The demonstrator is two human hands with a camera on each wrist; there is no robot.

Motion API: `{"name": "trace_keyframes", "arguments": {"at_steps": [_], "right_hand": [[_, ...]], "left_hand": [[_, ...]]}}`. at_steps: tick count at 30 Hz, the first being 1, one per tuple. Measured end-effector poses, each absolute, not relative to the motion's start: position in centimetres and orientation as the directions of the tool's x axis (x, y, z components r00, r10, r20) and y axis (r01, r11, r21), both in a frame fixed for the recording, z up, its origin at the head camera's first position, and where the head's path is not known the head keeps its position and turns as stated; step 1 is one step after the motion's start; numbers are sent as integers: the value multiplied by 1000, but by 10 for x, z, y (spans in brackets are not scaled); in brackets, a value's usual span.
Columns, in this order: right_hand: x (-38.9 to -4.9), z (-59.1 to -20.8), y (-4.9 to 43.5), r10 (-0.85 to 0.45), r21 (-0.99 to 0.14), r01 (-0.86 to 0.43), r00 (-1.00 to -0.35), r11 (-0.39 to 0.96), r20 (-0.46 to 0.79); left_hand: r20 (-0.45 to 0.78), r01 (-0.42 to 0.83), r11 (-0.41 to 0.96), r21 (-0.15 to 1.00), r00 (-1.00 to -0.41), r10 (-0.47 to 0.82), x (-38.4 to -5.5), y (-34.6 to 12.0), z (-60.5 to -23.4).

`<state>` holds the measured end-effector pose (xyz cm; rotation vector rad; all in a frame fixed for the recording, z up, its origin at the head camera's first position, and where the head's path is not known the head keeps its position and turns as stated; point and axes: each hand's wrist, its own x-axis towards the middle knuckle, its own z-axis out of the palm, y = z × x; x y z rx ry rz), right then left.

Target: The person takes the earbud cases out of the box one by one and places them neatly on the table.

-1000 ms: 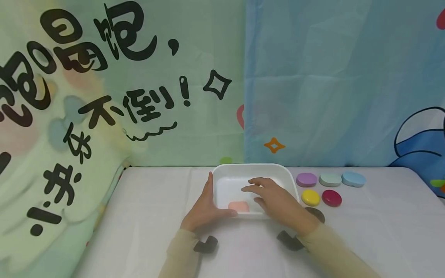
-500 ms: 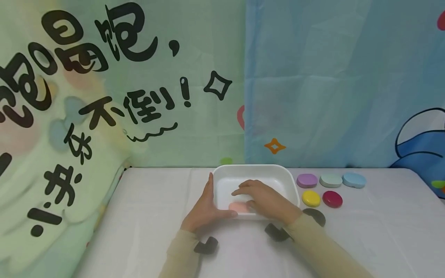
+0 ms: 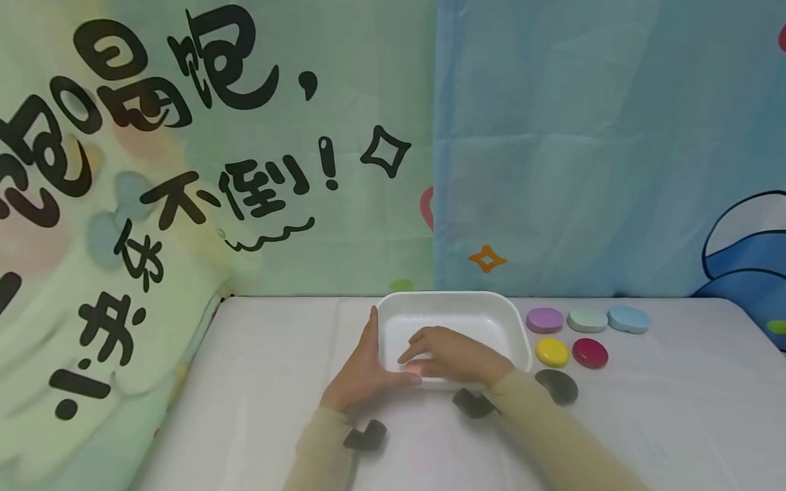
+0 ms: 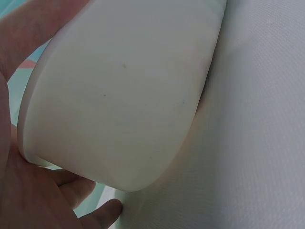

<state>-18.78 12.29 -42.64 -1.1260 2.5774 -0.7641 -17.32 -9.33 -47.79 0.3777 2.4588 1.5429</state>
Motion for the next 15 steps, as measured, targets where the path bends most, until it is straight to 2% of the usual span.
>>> {"name": "trace_keyframes", "arguments": {"at_steps": [6, 15], "right_hand": [[-193, -431, 122, -780, -499, -687, -625, 529, 33], [-191, -429, 124, -765, -489, -691, -640, 533, 70]], "left_hand": [[-59, 92, 434, 896, -945, 321, -173, -93, -477], [-42, 109, 427, 898, -943, 330, -173, -93, -475]]}}
